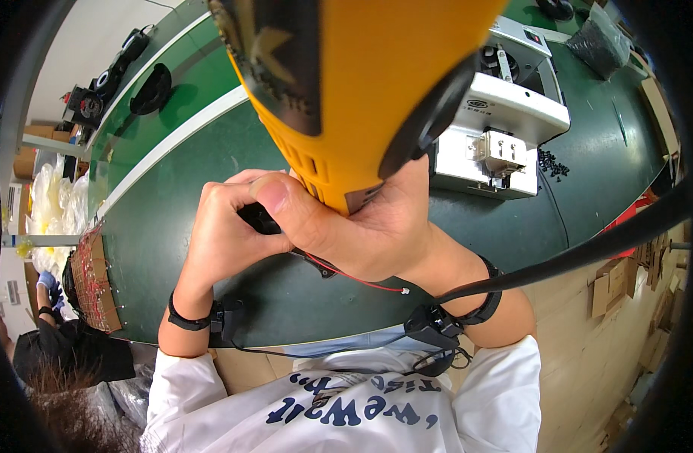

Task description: Assembling and testing internal components of an electronic housing using an electric screwdriver.

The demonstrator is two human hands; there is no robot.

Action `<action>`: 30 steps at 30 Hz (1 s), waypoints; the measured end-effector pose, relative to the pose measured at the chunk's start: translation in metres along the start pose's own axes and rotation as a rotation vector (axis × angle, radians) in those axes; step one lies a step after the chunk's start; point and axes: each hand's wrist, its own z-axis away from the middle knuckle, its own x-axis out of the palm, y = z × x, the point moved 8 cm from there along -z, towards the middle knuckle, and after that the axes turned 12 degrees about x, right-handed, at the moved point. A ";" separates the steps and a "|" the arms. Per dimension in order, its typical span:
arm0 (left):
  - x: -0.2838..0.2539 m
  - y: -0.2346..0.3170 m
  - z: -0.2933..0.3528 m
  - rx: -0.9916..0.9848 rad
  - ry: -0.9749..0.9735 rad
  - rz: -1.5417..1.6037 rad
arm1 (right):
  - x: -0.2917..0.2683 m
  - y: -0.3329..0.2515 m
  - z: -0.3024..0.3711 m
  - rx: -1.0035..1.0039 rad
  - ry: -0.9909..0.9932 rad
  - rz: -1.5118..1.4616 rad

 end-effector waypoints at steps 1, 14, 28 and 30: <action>0.000 0.000 0.000 0.000 0.000 0.000 | 0.000 0.000 0.000 -0.002 -0.004 0.013; 0.001 0.000 -0.001 0.021 0.000 0.011 | 0.000 -0.001 0.000 -0.009 -0.004 0.010; 0.000 0.000 -0.001 0.029 -0.012 0.004 | 0.000 -0.001 0.000 -0.018 -0.001 0.016; 0.001 -0.001 -0.001 0.022 -0.003 0.021 | -0.001 0.000 0.000 -0.017 -0.010 0.029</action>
